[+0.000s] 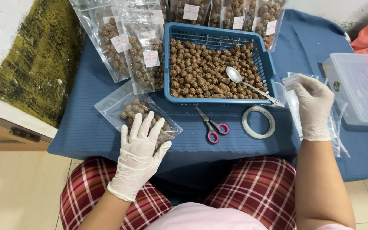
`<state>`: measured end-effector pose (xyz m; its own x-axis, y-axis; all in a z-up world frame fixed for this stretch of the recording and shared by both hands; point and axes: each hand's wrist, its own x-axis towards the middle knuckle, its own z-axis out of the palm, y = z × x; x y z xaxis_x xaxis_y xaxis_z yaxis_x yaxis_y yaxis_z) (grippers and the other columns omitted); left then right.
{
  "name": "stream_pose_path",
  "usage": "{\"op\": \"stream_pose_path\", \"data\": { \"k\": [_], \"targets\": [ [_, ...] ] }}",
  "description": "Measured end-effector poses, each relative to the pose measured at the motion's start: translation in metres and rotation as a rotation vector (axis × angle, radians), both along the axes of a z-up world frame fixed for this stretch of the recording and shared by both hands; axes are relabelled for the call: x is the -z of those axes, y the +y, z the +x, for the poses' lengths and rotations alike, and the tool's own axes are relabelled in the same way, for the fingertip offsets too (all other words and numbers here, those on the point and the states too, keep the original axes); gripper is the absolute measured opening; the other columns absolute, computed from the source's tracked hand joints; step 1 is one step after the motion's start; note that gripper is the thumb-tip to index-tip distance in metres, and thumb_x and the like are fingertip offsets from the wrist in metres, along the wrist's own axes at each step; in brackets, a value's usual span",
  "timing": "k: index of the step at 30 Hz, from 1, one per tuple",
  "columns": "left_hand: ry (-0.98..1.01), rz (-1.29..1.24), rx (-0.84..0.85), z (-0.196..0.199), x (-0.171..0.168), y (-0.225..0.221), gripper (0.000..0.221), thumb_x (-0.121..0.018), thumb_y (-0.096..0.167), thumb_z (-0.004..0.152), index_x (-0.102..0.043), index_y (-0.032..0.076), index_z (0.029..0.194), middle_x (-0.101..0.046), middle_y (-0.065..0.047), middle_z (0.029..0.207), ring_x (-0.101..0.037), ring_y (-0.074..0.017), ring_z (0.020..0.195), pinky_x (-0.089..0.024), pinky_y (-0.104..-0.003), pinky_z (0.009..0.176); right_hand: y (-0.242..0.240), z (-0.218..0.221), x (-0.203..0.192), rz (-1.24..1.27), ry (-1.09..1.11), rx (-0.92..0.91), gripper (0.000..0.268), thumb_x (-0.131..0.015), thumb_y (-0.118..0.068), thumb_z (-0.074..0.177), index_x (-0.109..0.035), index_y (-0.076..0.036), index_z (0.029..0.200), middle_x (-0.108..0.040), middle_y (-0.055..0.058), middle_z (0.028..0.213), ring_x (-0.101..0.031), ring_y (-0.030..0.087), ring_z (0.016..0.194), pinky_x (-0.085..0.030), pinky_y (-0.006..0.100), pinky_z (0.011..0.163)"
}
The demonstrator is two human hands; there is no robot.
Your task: The person scoops small brown food items from a blue basket into clear plastic bags, seals them, and applies a label with tape. The person then places the finished bag with other completed packages.
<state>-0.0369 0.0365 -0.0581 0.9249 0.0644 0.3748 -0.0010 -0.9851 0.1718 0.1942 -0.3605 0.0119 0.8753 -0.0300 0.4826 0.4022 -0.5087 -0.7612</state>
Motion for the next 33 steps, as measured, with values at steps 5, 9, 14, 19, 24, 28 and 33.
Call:
{"op": "stream_pose_path", "data": {
  "k": [5,9,14,19,24,28,33],
  "targets": [
    [-0.006,-0.031,-0.008,-0.001,-0.002,0.003,0.066,-0.050,0.061,0.096,-0.048,0.026,0.152,-0.043,-0.004,0.161,-0.036,-0.0316,0.150,-0.030,-0.056,0.116,0.055,-0.082,-0.040,0.164,-0.306,-0.166,0.014,-0.069,0.014,0.112,-0.068,0.002,0.121,-0.072,0.016,0.113,-0.072,0.022,0.104,-0.063,0.029,0.099],
    [-0.198,-0.571,0.081,-0.006,-0.034,0.014,0.039,-0.068,0.030,0.097,-0.068,0.017,0.134,-0.068,-0.007,0.129,-0.066,-0.0294,0.119,-0.051,-0.043,0.102,0.143,-0.134,-0.041,0.016,-0.533,-0.349,0.020,-0.085,0.016,0.083,-0.077,0.000,0.092,-0.074,0.016,0.089,-0.071,0.031,0.079,-0.061,0.041,0.080],
    [0.116,-1.619,0.100,-0.032,-0.063,-0.002,0.036,-0.060,0.024,0.097,-0.076,0.007,0.125,-0.080,-0.014,0.108,-0.076,-0.0184,0.090,-0.061,-0.031,0.082,0.193,-0.145,0.021,-0.225,-0.776,-0.562,0.022,-0.079,-0.004,0.080,-0.083,-0.014,0.100,-0.075,0.007,0.100,-0.067,0.025,0.080,-0.059,0.035,0.074],
    [0.218,-1.788,0.049,-0.029,-0.051,-0.002,0.026,-0.069,0.018,0.095,-0.076,0.002,0.115,-0.081,-0.022,0.097,-0.081,-0.0282,0.088,-0.064,-0.038,0.081,0.228,-0.155,0.038,-0.259,-0.883,-0.651,0.025,-0.075,-0.005,0.085,-0.083,-0.015,0.106,-0.074,0.008,0.102,-0.062,0.024,0.073,-0.059,0.036,0.067],
    [0.129,-1.650,-0.135,-0.025,-0.041,0.006,0.015,-0.078,0.016,0.091,-0.079,0.004,0.101,-0.082,-0.011,0.086,-0.076,-0.0105,0.072,-0.063,-0.024,0.072,0.222,-0.159,0.027,0.060,-0.219,-0.762,0.032,-0.070,-0.016,0.089,-0.077,-0.003,0.118,-0.076,0.015,0.108,-0.074,0.034,0.100,-0.060,0.045,0.087],
    [0.134,-1.591,-0.111,-0.024,-0.056,0.004,0.017,-0.080,0.014,0.089,-0.080,0.002,0.101,-0.081,-0.011,0.085,-0.074,-0.0100,0.068,-0.063,-0.026,0.069,0.236,-0.160,0.008,0.291,0.311,-0.685,0.035,-0.071,-0.014,0.093,-0.071,-0.002,0.126,-0.074,0.012,0.107,-0.066,0.016,0.096,-0.056,0.038,0.091],
    [0.083,-1.383,-0.073,-0.023,-0.057,0.012,0.030,-0.080,0.015,0.088,-0.076,0.005,0.117,-0.080,-0.011,0.087,-0.073,-0.0116,0.068,-0.062,-0.030,0.068,0.260,-0.152,-0.010,0.254,0.712,-0.738,0.019,-0.077,-0.001,0.085,-0.079,-0.001,0.104,-0.077,0.011,0.085,-0.069,0.013,0.079,-0.058,0.030,0.078]
  ]
}}
